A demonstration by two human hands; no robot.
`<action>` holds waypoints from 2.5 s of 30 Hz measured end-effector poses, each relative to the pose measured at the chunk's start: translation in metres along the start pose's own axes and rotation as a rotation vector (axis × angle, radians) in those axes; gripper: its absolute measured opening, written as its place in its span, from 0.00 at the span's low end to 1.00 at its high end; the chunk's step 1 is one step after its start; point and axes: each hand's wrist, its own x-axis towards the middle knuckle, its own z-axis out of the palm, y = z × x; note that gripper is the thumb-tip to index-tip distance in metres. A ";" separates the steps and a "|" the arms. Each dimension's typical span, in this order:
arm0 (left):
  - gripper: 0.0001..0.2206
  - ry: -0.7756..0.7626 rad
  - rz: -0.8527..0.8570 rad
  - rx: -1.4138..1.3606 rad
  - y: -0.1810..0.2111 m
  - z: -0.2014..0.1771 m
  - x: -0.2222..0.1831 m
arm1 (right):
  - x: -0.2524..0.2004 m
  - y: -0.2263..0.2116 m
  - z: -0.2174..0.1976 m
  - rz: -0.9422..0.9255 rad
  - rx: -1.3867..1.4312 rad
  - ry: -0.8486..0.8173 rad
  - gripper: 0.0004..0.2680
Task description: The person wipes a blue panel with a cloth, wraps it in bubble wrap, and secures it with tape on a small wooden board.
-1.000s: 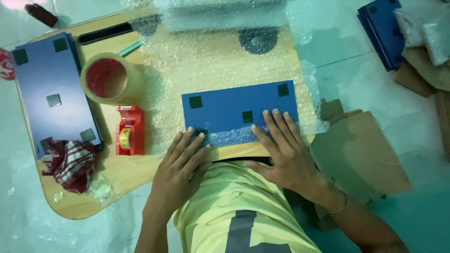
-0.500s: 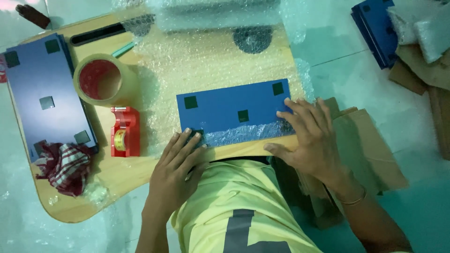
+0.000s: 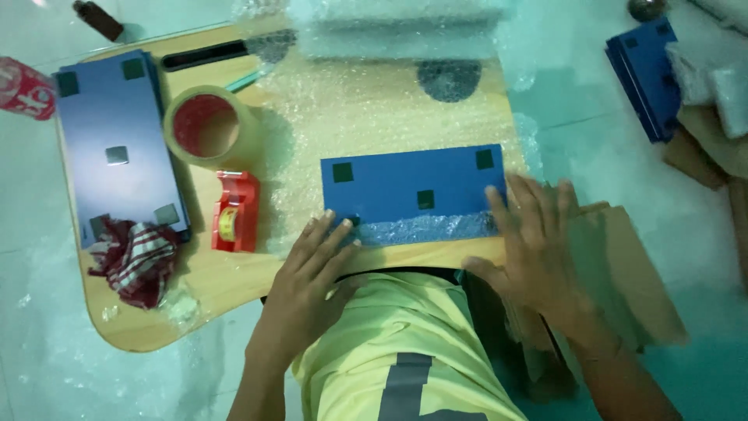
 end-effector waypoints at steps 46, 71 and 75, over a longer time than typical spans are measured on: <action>0.10 -0.053 0.271 0.148 0.033 -0.046 0.055 | 0.018 0.056 -0.088 -0.342 0.244 -0.075 0.13; 0.09 -0.191 -0.040 0.177 -0.038 -0.002 0.110 | 0.117 0.087 -0.032 -0.082 0.145 -0.374 0.12; 0.13 -0.236 -0.083 0.130 -0.044 0.003 0.112 | 0.122 0.082 -0.038 -0.120 -0.025 -0.419 0.11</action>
